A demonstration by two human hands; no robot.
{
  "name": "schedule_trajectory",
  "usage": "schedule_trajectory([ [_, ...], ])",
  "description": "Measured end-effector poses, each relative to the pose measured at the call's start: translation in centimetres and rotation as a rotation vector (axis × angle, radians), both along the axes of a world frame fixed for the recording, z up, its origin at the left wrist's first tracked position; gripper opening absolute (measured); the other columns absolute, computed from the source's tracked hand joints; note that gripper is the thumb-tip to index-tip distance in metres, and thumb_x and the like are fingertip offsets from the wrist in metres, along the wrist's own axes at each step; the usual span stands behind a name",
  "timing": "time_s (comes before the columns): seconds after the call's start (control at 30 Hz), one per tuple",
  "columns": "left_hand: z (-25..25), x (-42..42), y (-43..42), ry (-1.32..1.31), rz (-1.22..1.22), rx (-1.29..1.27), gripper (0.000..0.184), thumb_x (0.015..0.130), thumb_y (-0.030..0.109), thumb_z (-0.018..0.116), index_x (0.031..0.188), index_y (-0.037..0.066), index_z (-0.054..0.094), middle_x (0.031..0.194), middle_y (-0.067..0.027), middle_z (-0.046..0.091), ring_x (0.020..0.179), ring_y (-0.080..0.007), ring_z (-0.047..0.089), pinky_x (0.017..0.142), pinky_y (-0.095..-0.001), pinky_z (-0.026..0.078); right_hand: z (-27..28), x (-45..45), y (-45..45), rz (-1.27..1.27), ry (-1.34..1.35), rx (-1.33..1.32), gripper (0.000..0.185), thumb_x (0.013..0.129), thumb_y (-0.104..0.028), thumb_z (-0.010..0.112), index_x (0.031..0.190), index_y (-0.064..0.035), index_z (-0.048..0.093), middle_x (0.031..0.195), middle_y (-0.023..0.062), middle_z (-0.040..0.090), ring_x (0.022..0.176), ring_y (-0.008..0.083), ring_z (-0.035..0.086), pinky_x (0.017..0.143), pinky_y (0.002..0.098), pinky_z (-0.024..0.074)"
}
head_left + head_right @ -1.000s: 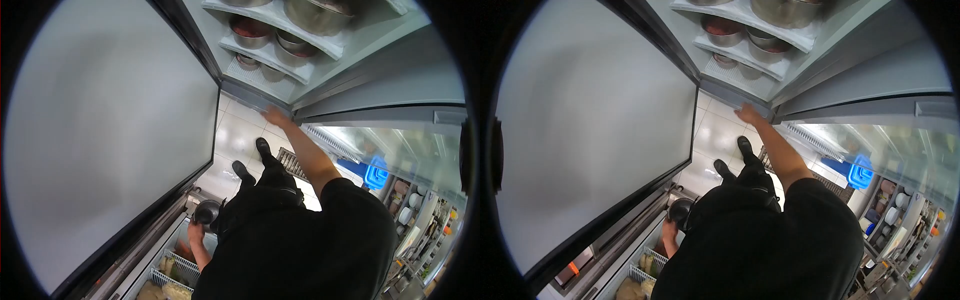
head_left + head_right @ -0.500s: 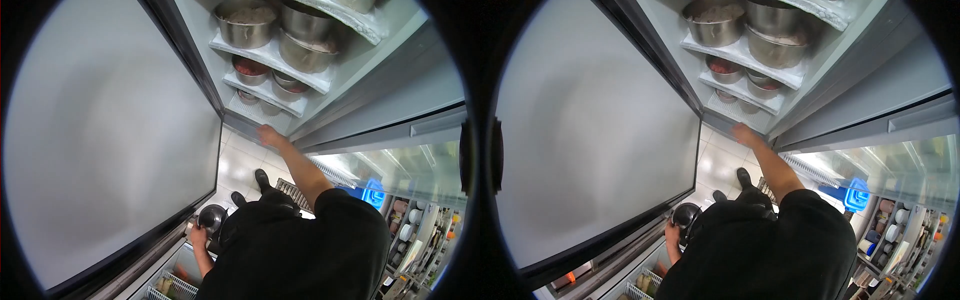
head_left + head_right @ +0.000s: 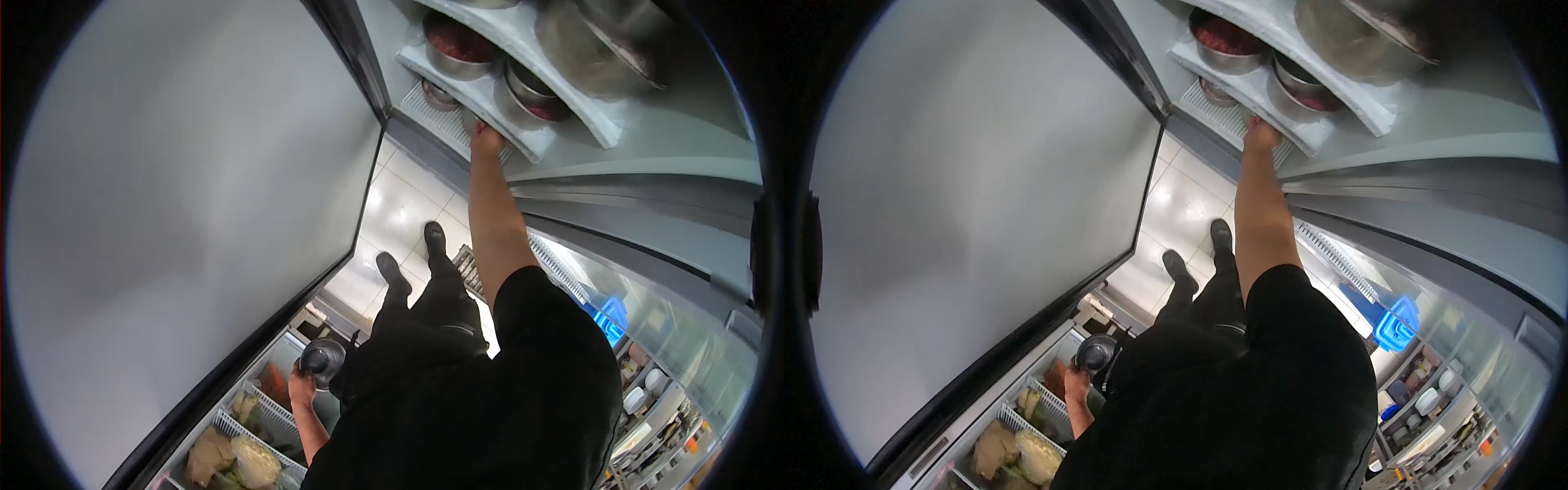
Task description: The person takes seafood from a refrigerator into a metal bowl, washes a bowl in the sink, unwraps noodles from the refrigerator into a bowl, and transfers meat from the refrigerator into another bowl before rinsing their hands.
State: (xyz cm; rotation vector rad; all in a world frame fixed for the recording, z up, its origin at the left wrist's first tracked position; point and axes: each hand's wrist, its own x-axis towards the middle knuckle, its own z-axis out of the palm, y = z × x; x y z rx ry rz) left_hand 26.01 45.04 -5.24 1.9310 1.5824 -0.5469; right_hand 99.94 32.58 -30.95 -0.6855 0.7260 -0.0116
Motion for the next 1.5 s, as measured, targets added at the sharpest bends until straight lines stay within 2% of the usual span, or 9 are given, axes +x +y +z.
schedule_trajectory([
  [0.13,-0.4,-2.6,-1.8,0.073,0.06,-0.029,0.037,0.096,0.022,0.05,0.128,0.004,0.056,0.115,-0.0296,0.064,0.115,-0.045,0.058,0.094,-0.0481,0.048,-2.9,1.7,-1.5,-0.078,-0.19,0.062,0.028,0.093,-0.017,0.061,0.118,-0.0086,0.054,0.097,0.0083,0.064,0.067,0.0182,0.058,0.053,0.0281,0.0473],
  [0.27,-1.0,-2.9,-1.8,0.045,0.138,-0.087,0.037,0.096,0.018,0.05,0.129,0.002,0.056,0.114,-0.0286,0.065,0.113,-0.0453,0.059,0.092,-0.0467,0.048,1.6,-3.1,-3.1,-0.056,0.014,-0.114,0.02,0.087,-0.002,0.063,0.105,-0.0045,0.055,0.087,0.0084,0.061,0.062,0.0163,0.052,0.049,0.028,0.0435],
  [0.37,-3.0,-4.4,-0.7,-0.17,0.125,-0.097,0.036,0.096,0.015,0.049,0.129,0.003,0.056,0.114,-0.0266,0.066,0.114,-0.0443,0.059,0.093,-0.0451,0.048,1.1,-7.5,-5.9,0.124,0.054,-0.193,0.015,0.086,-0.002,0.061,0.098,-0.0077,0.054,0.084,0.0052,0.059,0.06,0.0144,0.051,0.048,0.0283,0.0429],
  [0.53,-3.9,-2.5,1.2,-0.12,0.065,-0.066,0.037,0.096,0.012,0.049,0.131,0.004,0.056,0.117,-0.0257,0.065,0.116,-0.0418,0.06,0.095,-0.0426,0.048,2.4,-17.4,-9.4,0.383,0.076,-0.303,0.017,0.082,0.0,0.059,0.089,-0.0145,0.053,0.079,-0.0001,0.058,0.057,0.0112,0.05,0.046,0.0281,0.041],
  [0.8,-3.9,-1.8,1.8,-0.025,0.079,-0.117,0.042,0.095,0.015,0.05,0.136,0.006,0.054,0.122,-0.0243,0.065,0.119,-0.0379,0.06,0.099,-0.0407,0.047,0.8,-25.6,-10.1,0.408,0.295,-0.263,0.021,0.079,0.001,0.06,0.081,-0.0155,0.047,0.071,-0.0001,0.052,0.05,0.0133,0.048,0.045,0.028,0.0432],
  [1.1,-5.1,-3.9,1.5,-0.081,0.069,-0.147,0.044,0.095,0.019,0.051,0.137,0.006,0.053,0.122,-0.0231,0.065,0.118,-0.0385,0.06,0.098,-0.0426,0.048,2.1,-21.3,-9.9,0.355,0.107,-0.316,0.019,0.081,0.001,0.061,0.084,-0.0136,0.049,0.069,-0.0001,0.054,0.053,0.0129,0.052,0.045,0.0283,0.0439],
  [1.13,-5.1,-4.1,1.5,-0.007,-0.051,-0.103,0.045,0.094,0.017,0.052,0.138,0.006,0.052,0.121,-0.0231,0.066,0.118,-0.0373,0.061,0.097,-0.0414,0.048,2.5,-20.4,-9.6,0.334,0.094,-0.306,0.019,0.081,0.001,0.06,0.084,-0.0135,0.049,0.069,-0.0001,0.053,0.053,0.013,0.052,0.046,0.0282,0.044],
  [1.27,-9.5,-9.1,0.8,-0.184,0.135,-0.124,0.044,0.094,0.015,0.052,0.137,0.006,0.053,0.119,-0.0231,0.066,0.117,-0.0376,0.061,0.097,-0.0407,0.048,1.6,-14.9,-7.8,0.238,0.006,-0.214,0.019,0.082,0.001,0.06,0.087,-0.0122,0.047,0.07,0.0009,0.053,0.055,0.0134,0.053,0.049,0.029,0.0459],
  [1.5,-2.3,-4.3,-2.0,0.049,-0.005,-0.092,0.041,0.094,0.017,0.049,0.132,0.004,0.055,0.118,-0.0266,0.065,0.115,-0.0412,0.06,0.098,-0.0446,0.047,0.3,-5.0,-4.8,0.064,0.002,-0.144,0.012,0.087,-0.004,0.059,0.091,-0.0106,0.051,0.072,0.0005,0.053,0.056,0.013,0.05,0.056,0.028,0.048],
])
